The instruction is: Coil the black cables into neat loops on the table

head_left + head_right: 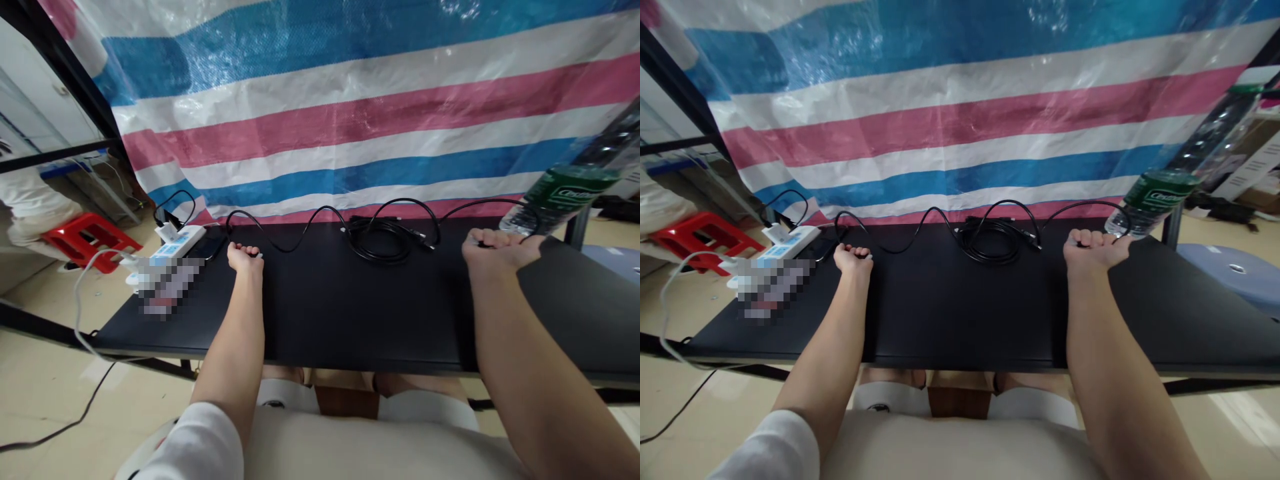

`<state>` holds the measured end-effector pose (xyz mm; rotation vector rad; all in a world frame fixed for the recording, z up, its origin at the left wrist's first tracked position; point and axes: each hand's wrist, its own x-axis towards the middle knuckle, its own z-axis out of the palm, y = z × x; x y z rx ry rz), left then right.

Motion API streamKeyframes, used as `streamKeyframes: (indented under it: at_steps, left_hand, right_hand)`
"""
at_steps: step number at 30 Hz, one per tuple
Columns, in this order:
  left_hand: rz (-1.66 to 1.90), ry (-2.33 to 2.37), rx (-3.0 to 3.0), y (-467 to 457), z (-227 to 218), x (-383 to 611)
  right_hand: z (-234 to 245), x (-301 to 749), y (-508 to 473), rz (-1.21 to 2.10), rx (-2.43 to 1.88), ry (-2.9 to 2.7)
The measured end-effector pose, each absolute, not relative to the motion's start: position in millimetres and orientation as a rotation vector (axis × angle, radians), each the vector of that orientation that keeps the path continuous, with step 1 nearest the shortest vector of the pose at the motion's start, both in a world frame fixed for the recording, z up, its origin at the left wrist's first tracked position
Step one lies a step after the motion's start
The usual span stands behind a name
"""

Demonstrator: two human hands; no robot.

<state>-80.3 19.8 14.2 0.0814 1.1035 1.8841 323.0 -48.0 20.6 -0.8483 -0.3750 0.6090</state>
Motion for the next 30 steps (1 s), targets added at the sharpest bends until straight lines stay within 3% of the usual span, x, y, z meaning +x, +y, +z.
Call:
streamKeyframes:
  at_steps: [12,22,30]
  left_hand:
    - [1.647,1.337,0.642,14,13,-46]
    - [1.577,1.291,0.79,8,14,-37]
    - [1.632,1.138,0.627,10,16,-37]
  right_hand:
    - [17,292,-33,0.827,-1.102,-0.691]
    - [2,245,-33,0.434,-1.404,-1.19]
    - [-5,265,-18,0.144,-1.342,-0.777]
